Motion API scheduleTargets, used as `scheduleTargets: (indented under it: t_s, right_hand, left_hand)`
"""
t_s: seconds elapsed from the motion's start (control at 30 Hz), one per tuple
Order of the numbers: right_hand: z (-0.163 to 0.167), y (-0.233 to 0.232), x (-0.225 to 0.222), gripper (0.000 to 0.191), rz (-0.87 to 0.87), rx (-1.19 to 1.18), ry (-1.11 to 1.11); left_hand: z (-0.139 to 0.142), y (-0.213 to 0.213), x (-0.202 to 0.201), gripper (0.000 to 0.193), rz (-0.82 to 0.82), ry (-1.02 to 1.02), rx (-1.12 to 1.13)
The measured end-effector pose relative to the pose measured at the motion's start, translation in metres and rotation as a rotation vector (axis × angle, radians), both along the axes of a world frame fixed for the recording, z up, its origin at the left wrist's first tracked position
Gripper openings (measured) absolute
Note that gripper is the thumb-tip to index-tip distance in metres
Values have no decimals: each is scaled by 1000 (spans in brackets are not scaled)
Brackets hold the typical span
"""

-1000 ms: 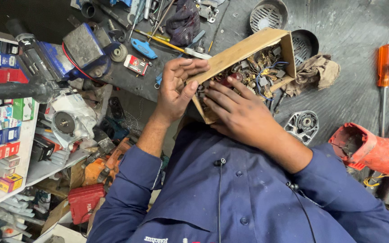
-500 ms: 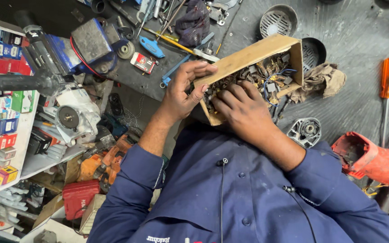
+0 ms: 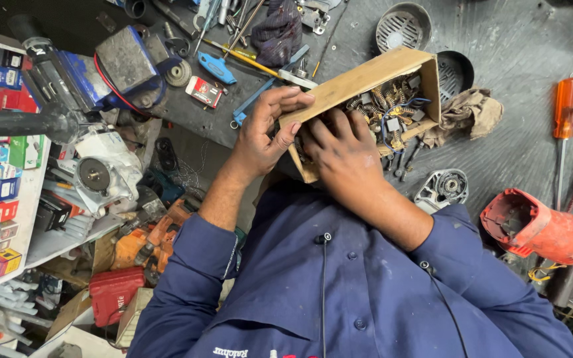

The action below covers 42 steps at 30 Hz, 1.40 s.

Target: The person disassembles a red power tool, removes the motor and housing, and searches through a box of small parts. They then use a blue air blower to clean the tool's interior and wipe the housing with a cloth.

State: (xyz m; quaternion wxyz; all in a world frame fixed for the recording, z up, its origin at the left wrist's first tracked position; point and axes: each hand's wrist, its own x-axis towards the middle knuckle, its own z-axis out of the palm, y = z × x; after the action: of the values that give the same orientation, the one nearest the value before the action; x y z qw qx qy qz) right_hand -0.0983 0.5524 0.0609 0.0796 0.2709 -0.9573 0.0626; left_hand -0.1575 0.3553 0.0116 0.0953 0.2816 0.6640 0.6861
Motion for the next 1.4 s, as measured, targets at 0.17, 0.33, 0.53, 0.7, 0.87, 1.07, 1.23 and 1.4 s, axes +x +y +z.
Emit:
scheduleTargets:
  t_s: [0.17, 0.33, 0.53, 0.7, 0.87, 1.07, 1.23, 1.4]
  right_hand:
    - [-2, 1, 4, 35, -11, -79, 78]
    - [-4, 6, 8, 32, -5, -142, 12]
    - [9, 12, 7, 39, 64, -98, -48]
    - [30, 28, 10, 50, 44, -291, -243]
    - [35, 29, 12, 63, -92, -127, -184]
    - [27, 22, 4, 86, -158, -64, -133]
    - [16, 14, 8, 66, -175, -14, -17]
    - [15, 20, 8, 62, -92, -95, -83]
  left_hand:
    - [-1, 1, 0, 44, 5, -16, -3]
    - [-2, -1, 0, 44, 6, -6, -5]
    - [-4, -1, -1, 44, 7, -3, 19]
    - [-3, -1, -2, 41, 43, 28, 0]
    - [3, 0, -1, 39, 51, 32, -31]
    - [9, 1, -3, 36, 54, 56, -55]
    - [11, 1, -2, 34, 69, 87, -83]
    - [13, 1, 0, 33, 93, 89, -90]
